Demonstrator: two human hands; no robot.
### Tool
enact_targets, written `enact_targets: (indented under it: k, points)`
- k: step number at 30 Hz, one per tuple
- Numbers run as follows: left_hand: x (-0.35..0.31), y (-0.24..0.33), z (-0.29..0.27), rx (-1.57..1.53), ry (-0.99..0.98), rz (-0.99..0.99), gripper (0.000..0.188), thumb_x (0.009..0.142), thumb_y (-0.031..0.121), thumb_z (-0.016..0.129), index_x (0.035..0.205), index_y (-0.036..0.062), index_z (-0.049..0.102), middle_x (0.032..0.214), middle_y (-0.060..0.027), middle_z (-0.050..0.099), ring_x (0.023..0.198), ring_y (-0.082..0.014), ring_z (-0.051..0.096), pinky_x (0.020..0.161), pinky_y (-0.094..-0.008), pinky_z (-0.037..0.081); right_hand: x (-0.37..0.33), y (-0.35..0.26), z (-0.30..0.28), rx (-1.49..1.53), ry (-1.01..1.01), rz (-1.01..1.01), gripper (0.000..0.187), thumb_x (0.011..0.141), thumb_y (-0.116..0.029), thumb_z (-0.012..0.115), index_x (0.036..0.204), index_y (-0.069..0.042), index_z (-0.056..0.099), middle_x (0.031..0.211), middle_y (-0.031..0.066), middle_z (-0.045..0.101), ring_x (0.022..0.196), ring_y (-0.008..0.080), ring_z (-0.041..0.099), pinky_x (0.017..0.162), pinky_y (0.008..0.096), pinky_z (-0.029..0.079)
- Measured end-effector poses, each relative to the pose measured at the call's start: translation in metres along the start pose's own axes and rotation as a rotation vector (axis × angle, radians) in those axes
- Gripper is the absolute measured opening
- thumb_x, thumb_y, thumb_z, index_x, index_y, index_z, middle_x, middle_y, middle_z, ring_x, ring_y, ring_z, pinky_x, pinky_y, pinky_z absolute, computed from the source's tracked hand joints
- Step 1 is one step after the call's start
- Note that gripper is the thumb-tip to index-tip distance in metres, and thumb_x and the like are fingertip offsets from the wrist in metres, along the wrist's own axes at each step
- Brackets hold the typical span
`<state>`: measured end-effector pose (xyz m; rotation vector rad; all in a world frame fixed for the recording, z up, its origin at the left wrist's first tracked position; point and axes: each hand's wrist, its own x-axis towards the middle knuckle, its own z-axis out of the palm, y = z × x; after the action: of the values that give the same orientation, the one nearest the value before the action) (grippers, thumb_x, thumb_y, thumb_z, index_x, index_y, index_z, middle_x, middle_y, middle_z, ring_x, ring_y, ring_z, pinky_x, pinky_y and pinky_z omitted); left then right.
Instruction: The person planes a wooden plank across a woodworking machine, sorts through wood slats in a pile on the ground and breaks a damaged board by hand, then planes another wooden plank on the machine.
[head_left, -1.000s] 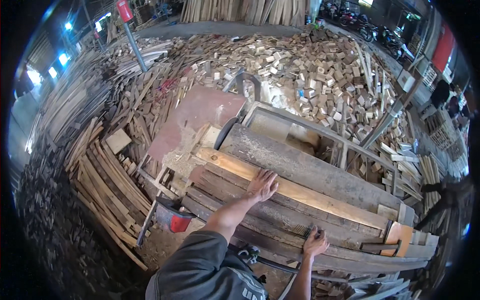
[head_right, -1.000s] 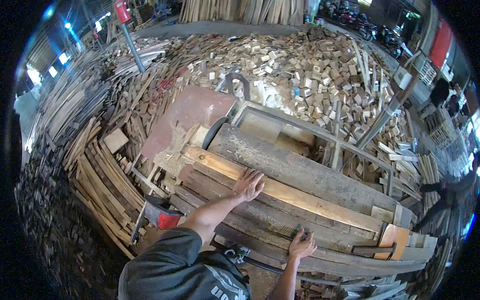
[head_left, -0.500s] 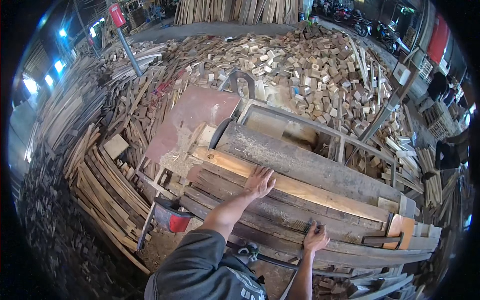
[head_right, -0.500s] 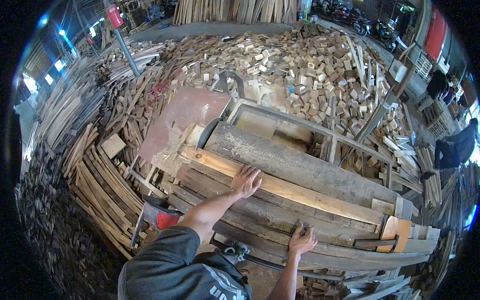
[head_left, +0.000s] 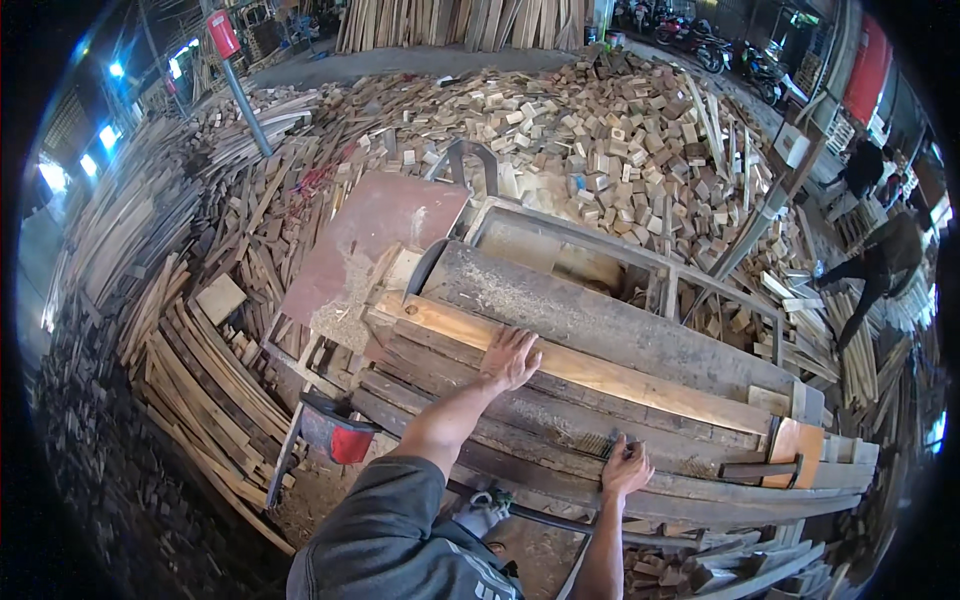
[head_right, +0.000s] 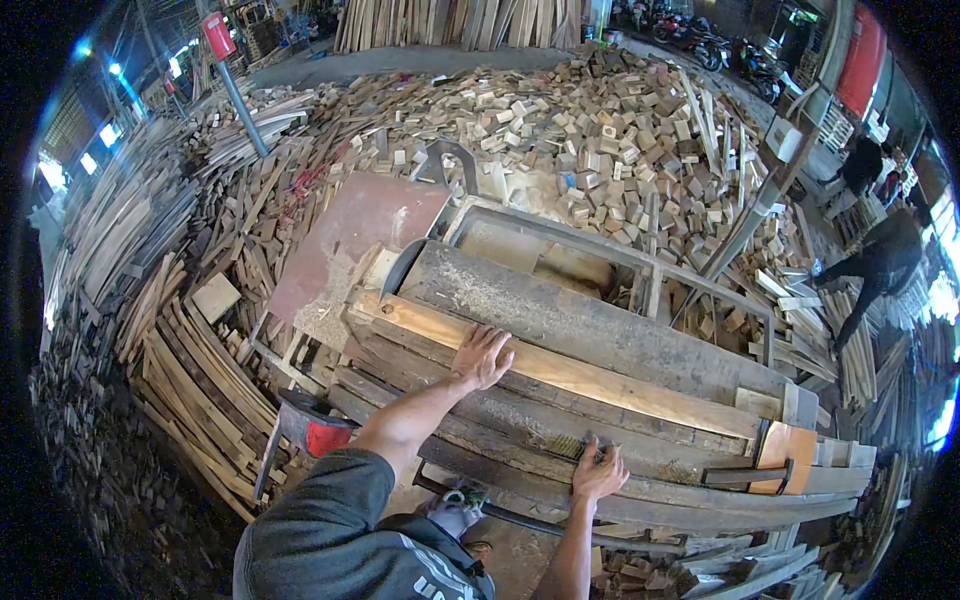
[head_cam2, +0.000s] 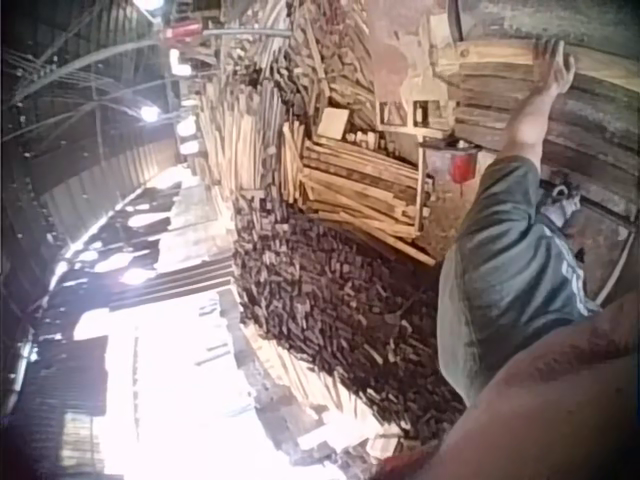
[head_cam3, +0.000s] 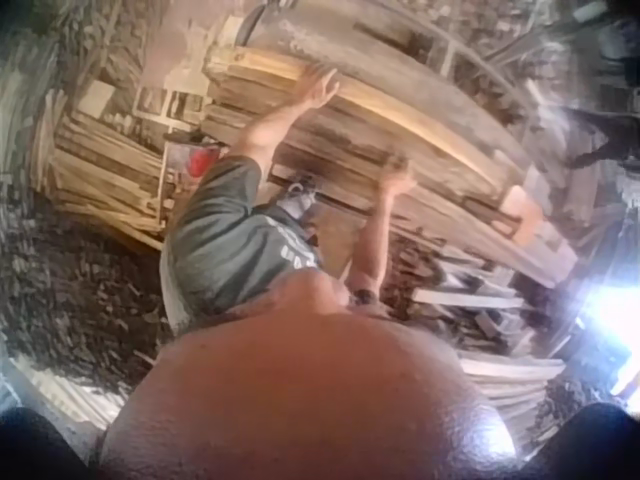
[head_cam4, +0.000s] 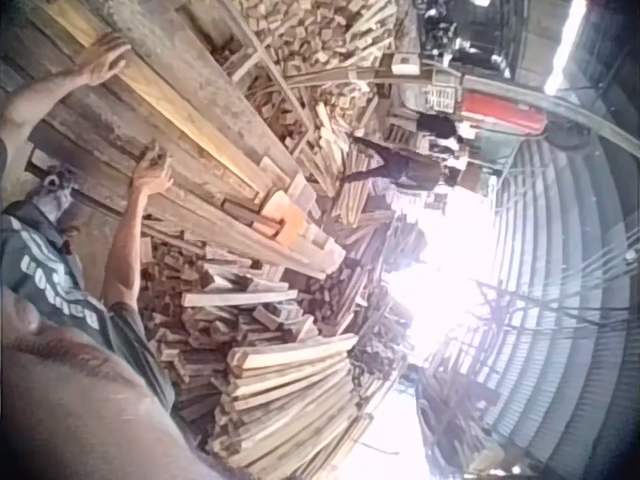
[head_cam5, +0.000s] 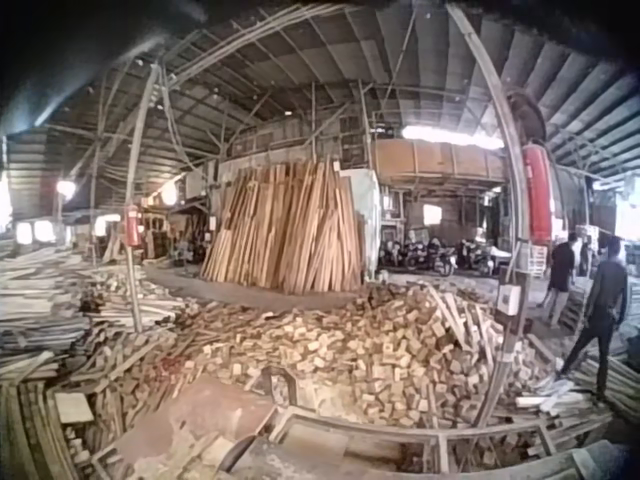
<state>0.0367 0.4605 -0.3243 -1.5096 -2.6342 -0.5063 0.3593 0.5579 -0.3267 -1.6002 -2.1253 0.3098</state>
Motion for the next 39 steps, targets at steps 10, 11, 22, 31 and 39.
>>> enact_targets:
  k: [10, 11, 22, 31, 39]
  points:
    - [0.003, -0.001, 0.000, -0.063, 0.055, 0.039, 0.052, 0.097, 0.042, 0.047, 0.134, 0.0057, 0.052, 0.134, -0.0161, 0.056, 0.130, -0.0309, 0.047, 0.117, -0.0507, 0.027, -0.002, 0.003, 0.004, -0.032, 0.082, -0.054, 0.039, 0.092, -0.047, 0.060, 0.091, -0.009, 0.070, 0.084, 0.0129, 0.071, 0.083, 0.0348, 0.066, 0.084, 0.0501, 0.044]
    - [0.004, -0.004, 0.001, -0.072, 0.056, 0.077, 0.052, 0.097, 0.042, 0.047, 0.134, 0.0057, 0.052, 0.134, -0.0161, 0.056, 0.130, -0.0309, 0.047, 0.117, -0.0507, 0.027, -0.003, 0.001, 0.004, -0.039, 0.083, -0.083, 0.038, 0.092, -0.046, 0.059, 0.092, -0.010, 0.070, 0.085, 0.0129, 0.071, 0.083, 0.0348, 0.066, 0.085, 0.0506, 0.044]
    - [-0.002, -0.002, 0.002, -0.088, 0.180, 0.107, 0.052, 0.087, 0.046, 0.062, 0.122, 0.0066, 0.060, 0.124, -0.0146, 0.063, 0.125, -0.0343, 0.049, 0.111, -0.0528, 0.032, -0.003, -0.003, -0.006, 0.000, 0.039, -0.044, 0.031, 0.089, -0.043, 0.061, 0.097, -0.014, 0.071, 0.093, 0.0140, 0.071, 0.094, 0.0325, 0.066, 0.090, 0.0480, 0.043]
    - [0.065, -0.029, -0.028, -0.180, -0.417, 0.077, 0.074, 0.077, 0.068, 0.066, 0.123, 0.0104, 0.065, 0.127, -0.0203, 0.063, 0.121, -0.0366, 0.057, 0.101, -0.0455, 0.047, -0.003, -0.028, -0.019, 0.012, -0.020, 0.027, 0.034, 0.089, -0.044, 0.061, 0.099, -0.013, 0.070, 0.093, 0.0112, 0.072, 0.097, 0.0316, 0.065, 0.090, 0.0449, 0.043]
    - [0.110, -0.033, -0.021, -0.227, -0.818, 0.280, 0.087, 0.068, 0.068, 0.075, 0.130, 0.0076, 0.063, 0.128, -0.0196, 0.064, 0.120, -0.0347, 0.060, 0.103, -0.0440, 0.046, -0.001, -0.028, -0.019, -0.045, -0.054, 0.074, 0.037, 0.089, -0.047, 0.060, 0.104, -0.015, 0.071, 0.093, 0.0110, 0.072, 0.093, 0.0305, 0.067, 0.089, 0.0443, 0.043]
